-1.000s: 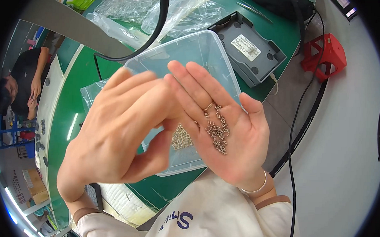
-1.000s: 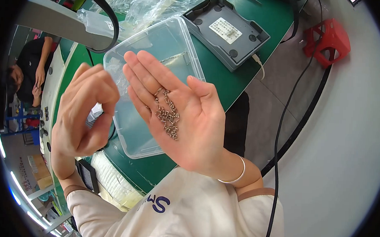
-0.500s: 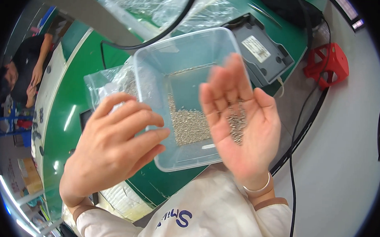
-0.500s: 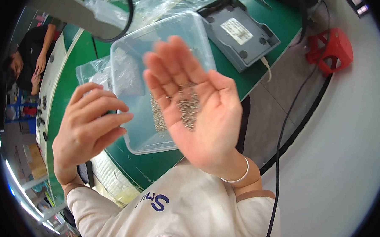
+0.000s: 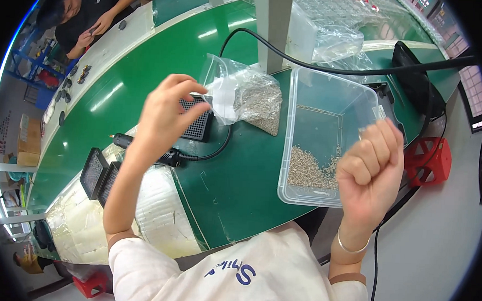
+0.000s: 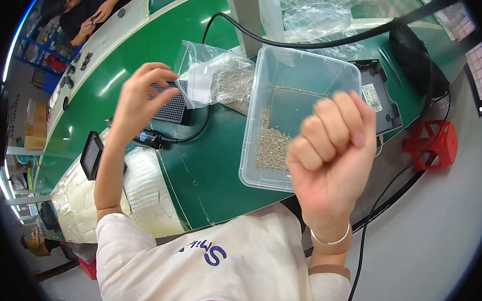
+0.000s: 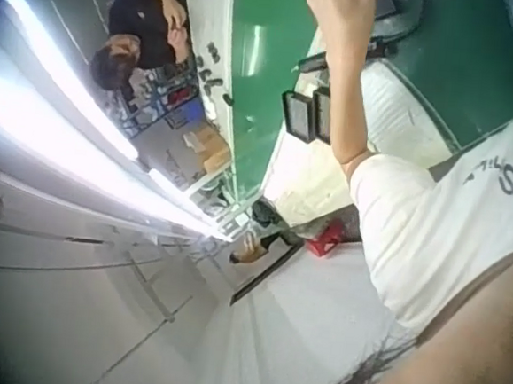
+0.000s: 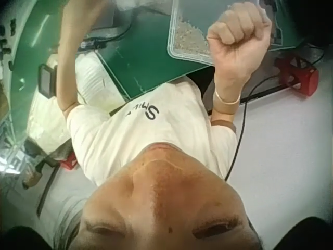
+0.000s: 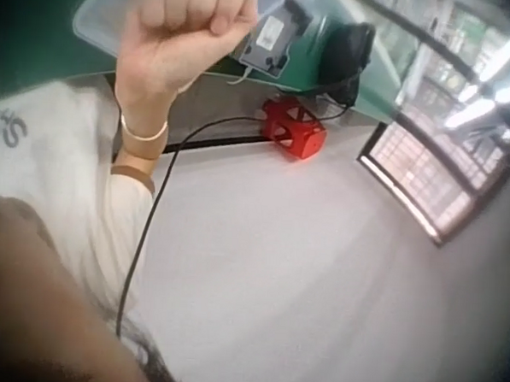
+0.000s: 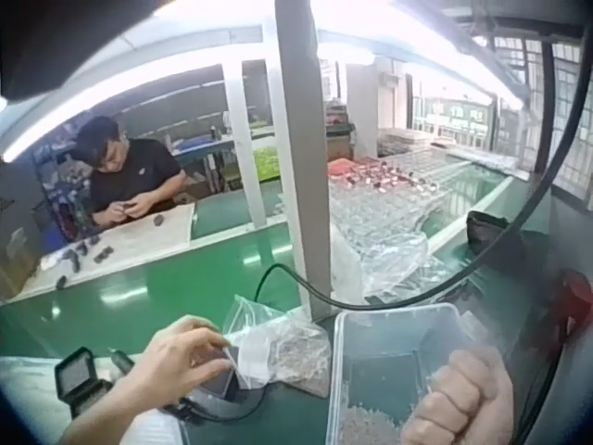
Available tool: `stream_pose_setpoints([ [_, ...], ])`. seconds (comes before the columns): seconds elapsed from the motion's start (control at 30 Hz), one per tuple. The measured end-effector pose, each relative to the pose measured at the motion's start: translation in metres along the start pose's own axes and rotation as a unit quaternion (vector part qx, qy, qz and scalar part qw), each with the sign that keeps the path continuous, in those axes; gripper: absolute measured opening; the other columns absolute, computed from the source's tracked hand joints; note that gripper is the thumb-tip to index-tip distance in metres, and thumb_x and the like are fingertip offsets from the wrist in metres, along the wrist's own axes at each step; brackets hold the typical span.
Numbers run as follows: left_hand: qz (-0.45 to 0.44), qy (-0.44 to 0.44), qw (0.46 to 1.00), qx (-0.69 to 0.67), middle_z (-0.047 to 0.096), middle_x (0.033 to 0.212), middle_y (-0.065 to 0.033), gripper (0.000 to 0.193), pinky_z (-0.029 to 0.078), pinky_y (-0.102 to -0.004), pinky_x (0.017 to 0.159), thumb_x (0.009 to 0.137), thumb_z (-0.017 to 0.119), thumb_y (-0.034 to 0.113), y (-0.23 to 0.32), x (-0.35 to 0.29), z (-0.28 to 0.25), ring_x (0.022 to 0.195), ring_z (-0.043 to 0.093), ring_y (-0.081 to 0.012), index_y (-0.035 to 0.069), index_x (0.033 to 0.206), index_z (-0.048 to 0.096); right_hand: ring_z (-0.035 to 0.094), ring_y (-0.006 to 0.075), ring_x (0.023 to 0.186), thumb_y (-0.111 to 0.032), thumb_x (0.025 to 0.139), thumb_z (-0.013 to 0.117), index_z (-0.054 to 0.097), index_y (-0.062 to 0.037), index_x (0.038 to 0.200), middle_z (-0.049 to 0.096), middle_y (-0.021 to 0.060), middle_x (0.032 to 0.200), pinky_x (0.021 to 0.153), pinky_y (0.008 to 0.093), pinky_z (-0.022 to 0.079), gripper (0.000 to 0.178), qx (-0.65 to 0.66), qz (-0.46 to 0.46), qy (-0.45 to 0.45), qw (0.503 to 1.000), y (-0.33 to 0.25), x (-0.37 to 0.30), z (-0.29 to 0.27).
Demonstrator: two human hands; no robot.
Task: The person sorts small metallic components by hand, placing them from a plastic tray into a plastic bag.
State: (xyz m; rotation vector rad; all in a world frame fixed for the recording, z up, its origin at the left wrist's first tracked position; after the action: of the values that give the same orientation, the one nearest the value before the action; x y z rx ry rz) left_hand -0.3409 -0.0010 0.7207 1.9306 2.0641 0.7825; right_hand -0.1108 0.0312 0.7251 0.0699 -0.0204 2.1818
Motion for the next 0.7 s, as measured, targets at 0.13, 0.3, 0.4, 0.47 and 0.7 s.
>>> stream_pose_setpoints([
  [0.13, -0.028, -0.043, 0.995, -0.083, 0.055, 0.106, -0.0131, 0.039, 0.051, -0.0283, 0.068, 0.077, 0.069, 0.016, -0.011, 0.003, 0.039, 0.076, 0.063, -0.0172, -0.002, 0.109, 0.054, 0.014, 0.0065, 0.042, -0.021, 0.092, 0.037, 0.026, -0.0154, 0.055, 0.018, -0.0048, 0.05, 0.038, 0.0243, 0.01, 0.039, -0.096, 0.1, -0.009, 0.99, 0.053, 0.041, 0.014],
  [0.3, -0.036, -0.027, 0.951, -0.307, 0.057, 0.089, -0.0097, 0.039, 0.05, -0.0266, 0.056, 0.071, 0.069, 0.005, -0.003, 0.001, 0.052, 0.065, 0.062, -0.0136, -0.004, 0.106, 0.053, 0.013, 0.0066, 0.041, -0.021, 0.089, 0.038, 0.025, -0.0162, 0.053, 0.017, -0.005, 0.049, 0.037, 0.0245, 0.01, 0.039, -0.301, 0.09, 0.061, 0.948, 0.107, 0.089, 0.002],
  [0.4, -0.03, -0.008, 0.937, -0.347, 0.057, 0.087, -0.0086, 0.036, 0.051, -0.0258, 0.055, 0.07, 0.065, 0.001, 0.006, 0.0, 0.047, 0.065, 0.062, -0.0119, -0.004, 0.103, 0.053, 0.014, 0.0074, 0.042, -0.02, 0.085, 0.039, 0.026, -0.0152, 0.054, 0.02, -0.004, 0.048, 0.037, 0.0255, 0.012, 0.034, -0.387, 0.051, 0.114, 0.914, 0.117, 0.117, -0.023],
  [0.47, -0.057, 0.003, 0.913, -0.404, 0.057, 0.086, -0.0071, 0.035, 0.052, -0.0243, 0.056, 0.07, 0.064, 0.0, 0.003, -0.001, 0.044, 0.067, 0.063, -0.0109, -0.005, 0.103, 0.053, 0.014, 0.0076, 0.042, -0.02, 0.084, 0.039, 0.027, -0.0145, 0.055, 0.022, -0.0038, 0.048, 0.038, 0.0255, 0.013, 0.032, -0.403, 0.019, 0.121, 0.907, 0.119, 0.132, -0.036],
  [0.7, -0.074, 0.011, 0.904, -0.42, 0.054, 0.086, -0.0059, 0.054, 0.052, -0.0234, 0.056, 0.071, 0.066, -0.001, -0.016, -0.002, 0.04, 0.067, 0.064, -0.0124, -0.007, 0.121, 0.047, 0.017, 0.0082, 0.044, -0.02, 0.084, 0.038, 0.03, -0.012, 0.056, 0.027, -0.0023, 0.05, 0.04, 0.0265, 0.017, 0.03, -0.554, -0.049, 0.135, 0.82, 0.1, 0.144, -0.062],
])
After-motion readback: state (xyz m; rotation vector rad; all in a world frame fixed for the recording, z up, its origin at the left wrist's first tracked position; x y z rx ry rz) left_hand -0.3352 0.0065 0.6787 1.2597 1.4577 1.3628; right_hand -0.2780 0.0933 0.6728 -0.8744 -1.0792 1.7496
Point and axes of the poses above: each hand's wrist, its own x-axis towards the middle knuckle, its own z-axis out of the palm, y = z × x, the point moved 10 cm from there along x, towards the middle knuckle
